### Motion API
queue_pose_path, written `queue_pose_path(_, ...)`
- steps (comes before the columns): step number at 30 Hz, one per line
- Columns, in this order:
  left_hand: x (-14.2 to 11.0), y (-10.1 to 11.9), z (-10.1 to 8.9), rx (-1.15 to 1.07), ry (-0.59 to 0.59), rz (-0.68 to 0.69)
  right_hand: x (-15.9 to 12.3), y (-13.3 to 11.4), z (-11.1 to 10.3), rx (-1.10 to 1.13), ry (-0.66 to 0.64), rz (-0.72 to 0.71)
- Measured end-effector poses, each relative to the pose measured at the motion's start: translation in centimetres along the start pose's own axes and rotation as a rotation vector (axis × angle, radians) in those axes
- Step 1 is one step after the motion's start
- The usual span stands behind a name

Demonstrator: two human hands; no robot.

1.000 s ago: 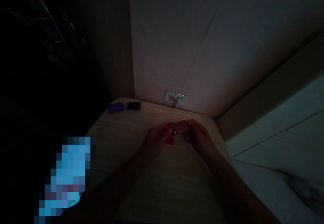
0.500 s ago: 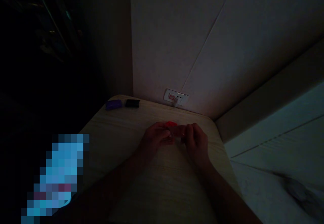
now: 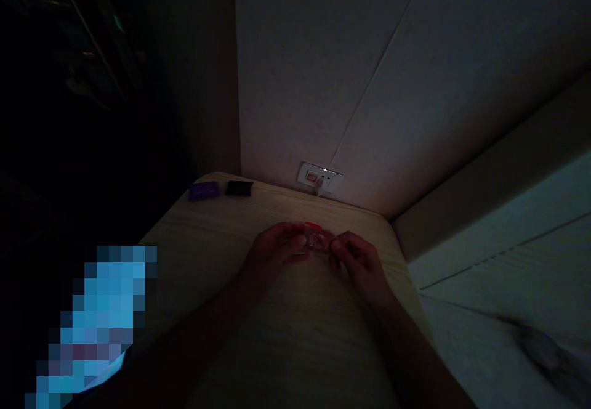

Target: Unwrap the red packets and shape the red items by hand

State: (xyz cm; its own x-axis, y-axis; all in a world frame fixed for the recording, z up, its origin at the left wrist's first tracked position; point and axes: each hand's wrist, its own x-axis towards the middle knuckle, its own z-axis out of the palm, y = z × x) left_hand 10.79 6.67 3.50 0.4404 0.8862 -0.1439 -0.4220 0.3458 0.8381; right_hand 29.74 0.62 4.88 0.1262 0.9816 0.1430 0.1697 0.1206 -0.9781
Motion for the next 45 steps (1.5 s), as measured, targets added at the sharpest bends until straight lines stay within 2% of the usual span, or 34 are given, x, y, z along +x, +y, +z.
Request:
queue_pose_path(2,0.0,-0.2,-0.1,0.080,-0.047,0.010,-0.2,-0.1,-0.2,-0.053,0.010,-0.016)
queue_pose_path(6,0.0,-0.9,-0.5,0.206,-0.072,0.144,-0.4,0.0,-0.2,-0.071,0.040,-0.018)
queue_pose_path(11,-0.1,-0.8,-0.6,0.257,-0.072,0.204,-0.2,0.2,0.3,0.051,0.101,-0.025)
queue_pose_path(14,-0.2,-0.3,-0.4,0.281,-0.034,0.221,-0.1,0.3,0.5,0.144,0.109,-0.007)
queue_pose_path(17,-0.2,0.0,-0.3,0.252,0.001,0.194,0.0,0.5,0.5,0.205,0.070,0.020)
queue_pose_path(23,0.1,0.1,-0.3,0.175,-0.035,0.131,-0.2,0.6,0.1,0.248,-0.092,0.062)
queue_pose_path(27,0.0,0.1,-0.4,0.021,-0.026,0.095,-0.7,0.1,0.1,0.066,-0.075,0.020)
queue_pose_path(31,-0.2,0.0,-0.1,-0.095,-0.154,0.007,-1.2,-0.4,0.5,-0.104,-0.037,-0.052)
queue_pose_path(33,-0.3,-0.2,0.1,-0.046,-0.163,-0.008,-1.3,-0.6,0.6,-0.122,-0.037,-0.096)
queue_pose_path(36,-0.2,-0.5,0.1,0.071,-0.110,0.028,-1.2,-0.6,0.7,-0.103,-0.034,-0.111)
queue_pose_path(40,-0.2,-0.8,-0.2,0.292,-0.102,0.145,-1.0,0.1,0.9,0.098,-0.122,-0.003)
queue_pose_path(43,-0.4,-0.9,-0.1,0.376,-0.103,0.259,-0.8,0.4,1.4,0.106,-0.160,0.055)
queue_pose_path(45,-0.6,-1.0,0.1,0.383,-0.074,0.275,-0.7,0.3,1.7,0.088,-0.143,0.071)
